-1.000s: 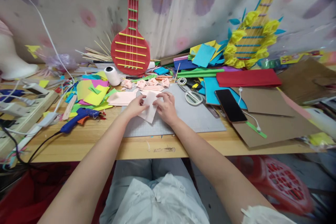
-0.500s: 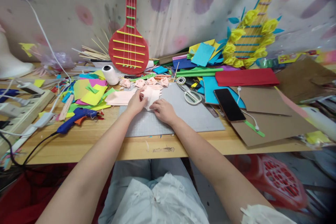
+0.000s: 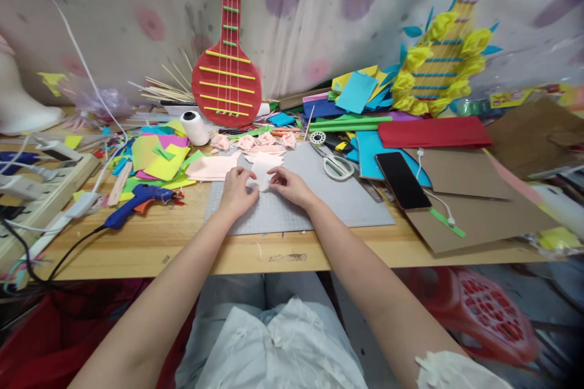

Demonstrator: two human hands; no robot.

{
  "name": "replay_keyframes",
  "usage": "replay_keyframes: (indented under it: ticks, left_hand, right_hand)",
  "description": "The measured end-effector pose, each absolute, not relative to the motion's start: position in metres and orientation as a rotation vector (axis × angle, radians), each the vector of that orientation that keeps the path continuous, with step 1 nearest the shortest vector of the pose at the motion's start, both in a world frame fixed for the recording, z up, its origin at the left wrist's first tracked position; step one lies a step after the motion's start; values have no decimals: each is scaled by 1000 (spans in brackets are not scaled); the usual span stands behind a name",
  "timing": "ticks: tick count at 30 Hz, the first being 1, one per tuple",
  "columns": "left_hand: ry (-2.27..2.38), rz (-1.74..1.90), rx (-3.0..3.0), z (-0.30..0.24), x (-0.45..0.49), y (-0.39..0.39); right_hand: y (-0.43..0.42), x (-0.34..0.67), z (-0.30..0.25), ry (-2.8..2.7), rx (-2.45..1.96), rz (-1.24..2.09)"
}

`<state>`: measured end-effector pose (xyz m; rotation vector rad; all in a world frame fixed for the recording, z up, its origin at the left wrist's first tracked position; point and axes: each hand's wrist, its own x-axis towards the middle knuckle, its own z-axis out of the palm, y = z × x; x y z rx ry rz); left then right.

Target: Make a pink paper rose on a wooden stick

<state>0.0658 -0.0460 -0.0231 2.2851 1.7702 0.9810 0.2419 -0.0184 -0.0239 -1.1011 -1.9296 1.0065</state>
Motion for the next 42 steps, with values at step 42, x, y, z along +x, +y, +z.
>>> replay_keyframes:
  ticks: [42]
  left_hand:
    - [1930,875,2143,-19,81,-44]
  right_hand:
    - [-19,220,-21,-2030,-1541,507]
